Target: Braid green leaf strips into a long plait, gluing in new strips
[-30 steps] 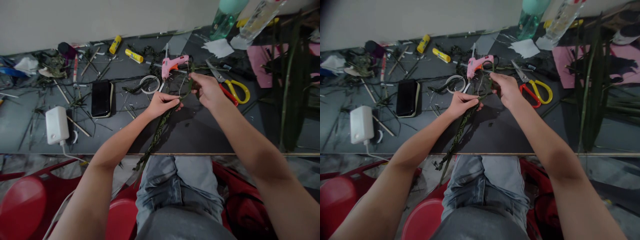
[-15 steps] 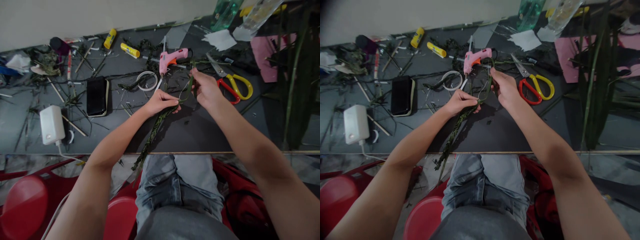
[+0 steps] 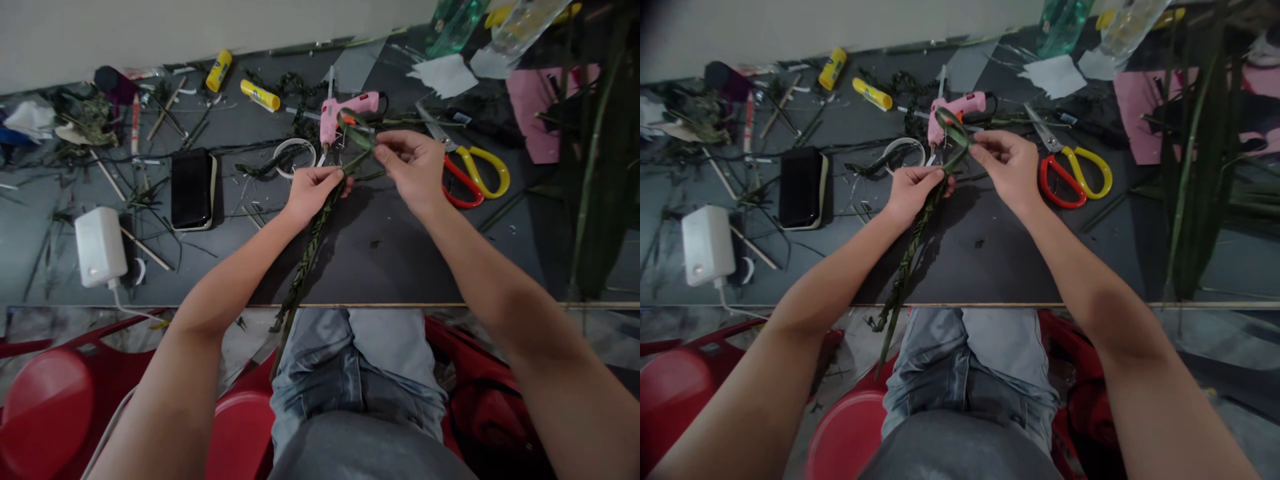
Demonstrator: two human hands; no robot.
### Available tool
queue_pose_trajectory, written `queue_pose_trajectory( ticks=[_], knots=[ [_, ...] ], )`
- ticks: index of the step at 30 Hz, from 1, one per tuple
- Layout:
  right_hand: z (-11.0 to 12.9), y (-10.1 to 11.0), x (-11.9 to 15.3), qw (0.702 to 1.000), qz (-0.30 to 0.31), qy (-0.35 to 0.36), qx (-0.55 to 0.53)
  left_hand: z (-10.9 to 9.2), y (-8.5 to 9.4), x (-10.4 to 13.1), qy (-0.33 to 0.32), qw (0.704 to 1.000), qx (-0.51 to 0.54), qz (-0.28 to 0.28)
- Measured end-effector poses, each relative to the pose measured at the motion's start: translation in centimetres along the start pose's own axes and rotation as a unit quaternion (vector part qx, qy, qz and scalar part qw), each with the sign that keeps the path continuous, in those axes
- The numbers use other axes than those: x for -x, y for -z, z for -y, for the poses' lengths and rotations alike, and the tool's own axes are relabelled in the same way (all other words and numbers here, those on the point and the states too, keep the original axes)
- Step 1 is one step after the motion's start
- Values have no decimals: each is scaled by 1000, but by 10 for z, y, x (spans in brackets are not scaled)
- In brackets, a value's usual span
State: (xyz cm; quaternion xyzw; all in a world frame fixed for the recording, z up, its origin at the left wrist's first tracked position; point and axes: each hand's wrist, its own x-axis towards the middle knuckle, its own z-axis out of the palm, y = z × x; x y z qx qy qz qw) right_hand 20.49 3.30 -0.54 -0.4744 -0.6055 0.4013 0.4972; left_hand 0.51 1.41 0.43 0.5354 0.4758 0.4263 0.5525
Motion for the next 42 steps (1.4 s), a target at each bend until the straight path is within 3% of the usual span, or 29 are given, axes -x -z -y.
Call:
queue_pose_trajectory(
  ticks=[3, 8, 13, 17, 23, 26, 28, 30, 32, 37, 42],
  knots=[
    [1, -3, 1, 999, -44, 11, -1, 4, 6, -6, -45, 998, -9, -48],
    [12, -3, 8, 998, 34, -47, -7, 6, 13, -12, -100, 988, -40, -109],
    [23, 12, 8, 976, 182, -123, -1, 6, 13, -11, -111, 984, -51, -131],
    [30, 32, 3, 932, 345, -104, 45, 6, 14, -10, -112, 986, -25, -124],
    [27, 54, -2, 875, 468, -98, 77, 4, 10, -7, -102, 986, -18, -128],
    [28, 49, 0, 889, 436, -114, 76, 4, 5, -3, -103, 989, -14, -109],
    [31, 38, 3, 937, 333, -88, 49, 4, 1, 0, -106, 990, -9, -93],
    [33, 22, 6, 982, 187, -38, -1, 5, -2, 2, -111, 990, -14, -82],
    [34, 8, 9, 995, 95, -7, -13, 4, -4, 4, -114, 990, -29, -75],
    [29, -3, 15, 992, 105, -25, 61, 2, -5, 7, -117, 990, -50, -66],
    [29, 3, 14, 988, 146, -41, 32, 7, 0, 3, -142, 986, -41, -72]
  ],
)
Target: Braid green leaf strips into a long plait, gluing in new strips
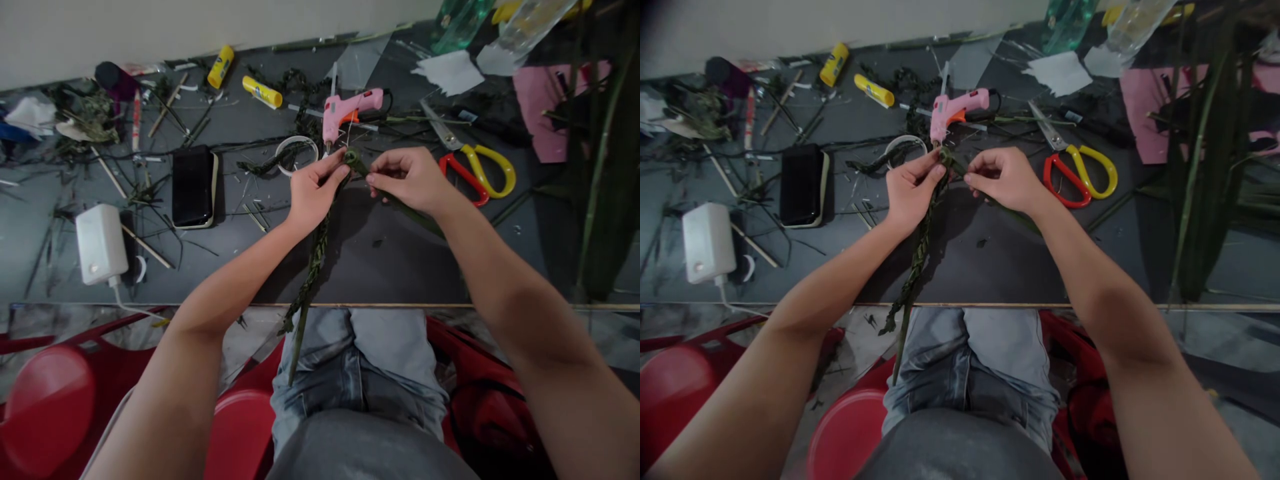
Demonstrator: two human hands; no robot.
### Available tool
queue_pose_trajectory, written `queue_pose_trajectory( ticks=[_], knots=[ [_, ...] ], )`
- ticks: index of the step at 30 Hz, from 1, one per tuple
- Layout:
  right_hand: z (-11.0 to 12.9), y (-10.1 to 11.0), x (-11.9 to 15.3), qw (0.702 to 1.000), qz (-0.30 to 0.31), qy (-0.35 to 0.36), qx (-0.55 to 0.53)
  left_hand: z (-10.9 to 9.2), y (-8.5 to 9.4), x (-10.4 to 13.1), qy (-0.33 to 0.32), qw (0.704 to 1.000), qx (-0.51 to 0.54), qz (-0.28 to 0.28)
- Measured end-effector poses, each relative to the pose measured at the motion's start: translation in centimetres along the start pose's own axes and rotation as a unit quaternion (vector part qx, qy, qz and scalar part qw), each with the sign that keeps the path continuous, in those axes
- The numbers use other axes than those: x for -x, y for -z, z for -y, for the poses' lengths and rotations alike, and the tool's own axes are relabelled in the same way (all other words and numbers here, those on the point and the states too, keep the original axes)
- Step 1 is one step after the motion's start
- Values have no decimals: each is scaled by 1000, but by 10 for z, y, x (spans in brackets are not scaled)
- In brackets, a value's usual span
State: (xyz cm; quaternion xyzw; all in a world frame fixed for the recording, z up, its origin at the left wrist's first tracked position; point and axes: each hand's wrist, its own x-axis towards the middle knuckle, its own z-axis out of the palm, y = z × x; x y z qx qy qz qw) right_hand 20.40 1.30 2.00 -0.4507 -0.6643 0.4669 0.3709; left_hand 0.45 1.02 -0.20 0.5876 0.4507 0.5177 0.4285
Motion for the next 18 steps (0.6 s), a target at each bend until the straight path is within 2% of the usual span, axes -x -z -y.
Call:
queue_pose_trajectory(
  ticks=[2, 4, 6, 9, 11, 13, 16, 18],
  knots=[
    [0, 2, -1, 1000, 22, -4, 7, 6, 2, -2, -19, 1000, 11, 6],
    [1, 5, -1, 999, 8, -7, 31, 14, 4, -5, -33, 999, 18, 18],
    [0, 7, 0, 996, -57, 12, 75, 21, 5, -7, -37, 999, 19, 35],
    [-2, 9, 1, 972, -176, 74, 138, 25, 3, -6, -14, 997, 22, 74],
    [-7, 8, 1, 961, -215, 94, 148, 22, 1, -4, 7, 994, 38, 103],
    [-13, 5, 0, 967, -198, 83, 137, 16, 0, -1, 22, 990, 60, 123],
    [-23, -2, -6, 989, -96, 48, 101, 5, 0, 3, 45, 985, 75, 150],
    [-26, -5, -10, 994, -79, 38, 58, -1, 0, 4, 73, 978, 79, 177]
  ],
)
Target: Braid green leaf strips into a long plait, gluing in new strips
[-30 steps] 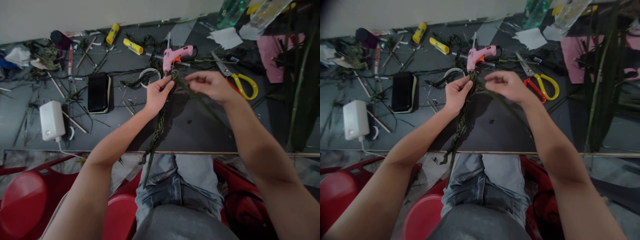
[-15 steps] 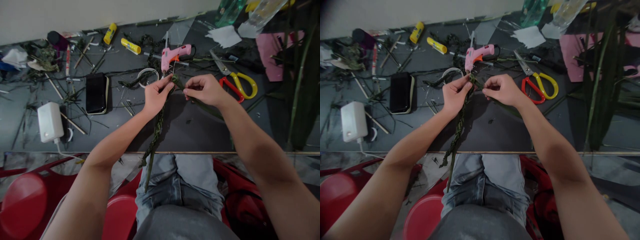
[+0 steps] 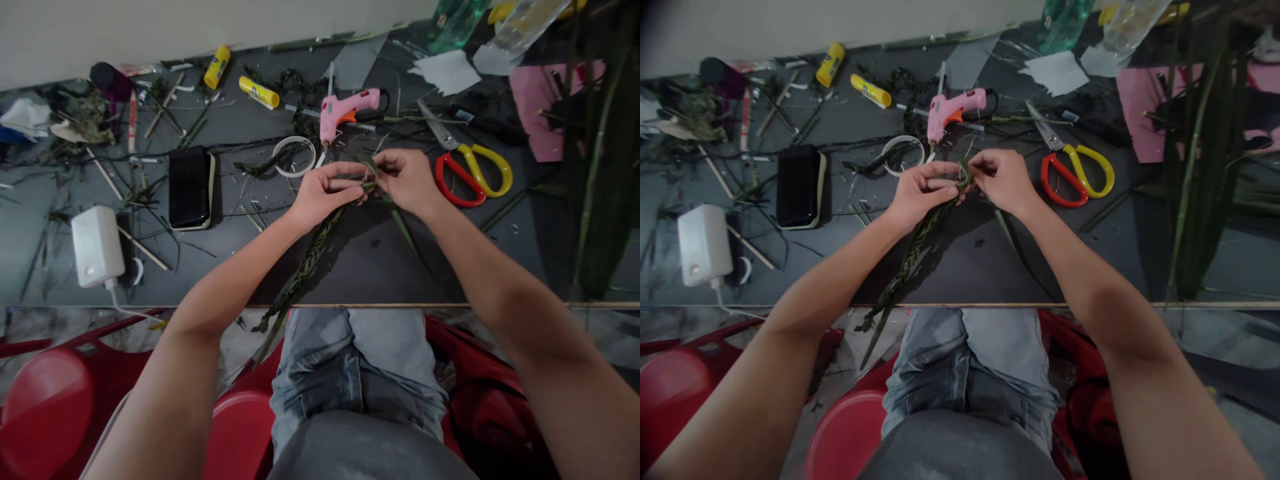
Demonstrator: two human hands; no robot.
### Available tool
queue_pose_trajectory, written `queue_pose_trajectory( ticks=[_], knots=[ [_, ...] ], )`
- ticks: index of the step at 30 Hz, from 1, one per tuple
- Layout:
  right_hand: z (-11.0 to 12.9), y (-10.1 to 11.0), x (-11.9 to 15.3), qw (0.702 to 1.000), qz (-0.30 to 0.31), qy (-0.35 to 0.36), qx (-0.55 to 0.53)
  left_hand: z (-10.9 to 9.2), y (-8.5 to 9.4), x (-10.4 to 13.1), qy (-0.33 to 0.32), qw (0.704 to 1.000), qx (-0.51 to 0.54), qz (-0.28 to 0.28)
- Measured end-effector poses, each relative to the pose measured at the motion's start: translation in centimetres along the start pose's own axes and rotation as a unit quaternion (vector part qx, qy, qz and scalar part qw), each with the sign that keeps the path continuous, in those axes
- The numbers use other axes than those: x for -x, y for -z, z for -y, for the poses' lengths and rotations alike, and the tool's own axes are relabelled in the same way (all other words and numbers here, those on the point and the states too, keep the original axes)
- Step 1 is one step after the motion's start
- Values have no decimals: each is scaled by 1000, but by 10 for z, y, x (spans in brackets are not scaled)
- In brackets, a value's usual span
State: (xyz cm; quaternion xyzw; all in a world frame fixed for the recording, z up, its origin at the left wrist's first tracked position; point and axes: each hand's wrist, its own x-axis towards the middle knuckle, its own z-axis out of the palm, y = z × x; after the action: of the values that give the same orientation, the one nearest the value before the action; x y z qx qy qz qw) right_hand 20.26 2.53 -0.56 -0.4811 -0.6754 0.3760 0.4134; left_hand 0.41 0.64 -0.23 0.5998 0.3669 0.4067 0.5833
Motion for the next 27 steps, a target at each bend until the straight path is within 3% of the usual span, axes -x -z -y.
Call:
queue_pose_trajectory(
  ticks=[3, 5, 7, 9, 10, 14, 19, 24, 27],
  knots=[
    [5, -2, -4, 989, -98, 8, -108, -7, 0, 1, 59, 996, 31, 53],
    [15, 4, -5, 975, -119, 6, -185, -11, 1, 2, 90, 991, 49, 88],
    [25, 16, -5, 972, -37, -44, -228, -16, 2, 2, 109, 986, 47, 119],
    [33, 32, -3, 965, 78, -122, -220, -20, 2, 2, 120, 983, 30, 139],
    [36, 42, -2, 961, 103, -148, -210, -21, 3, 1, 123, 982, 20, 143],
    [46, 73, 1, 965, 70, -155, -199, -21, 8, -2, 118, 986, -4, 118],
    [56, 84, 5, 979, 22, -185, -88, -22, 17, -3, 103, 988, -6, 111],
    [50, 85, 4, 961, 122, -242, 61, -26, 20, -1, 109, 979, 20, 169],
    [47, 86, 4, 965, 117, -235, 14, -27, 20, -1, 113, 975, 33, 189]
  ],
)
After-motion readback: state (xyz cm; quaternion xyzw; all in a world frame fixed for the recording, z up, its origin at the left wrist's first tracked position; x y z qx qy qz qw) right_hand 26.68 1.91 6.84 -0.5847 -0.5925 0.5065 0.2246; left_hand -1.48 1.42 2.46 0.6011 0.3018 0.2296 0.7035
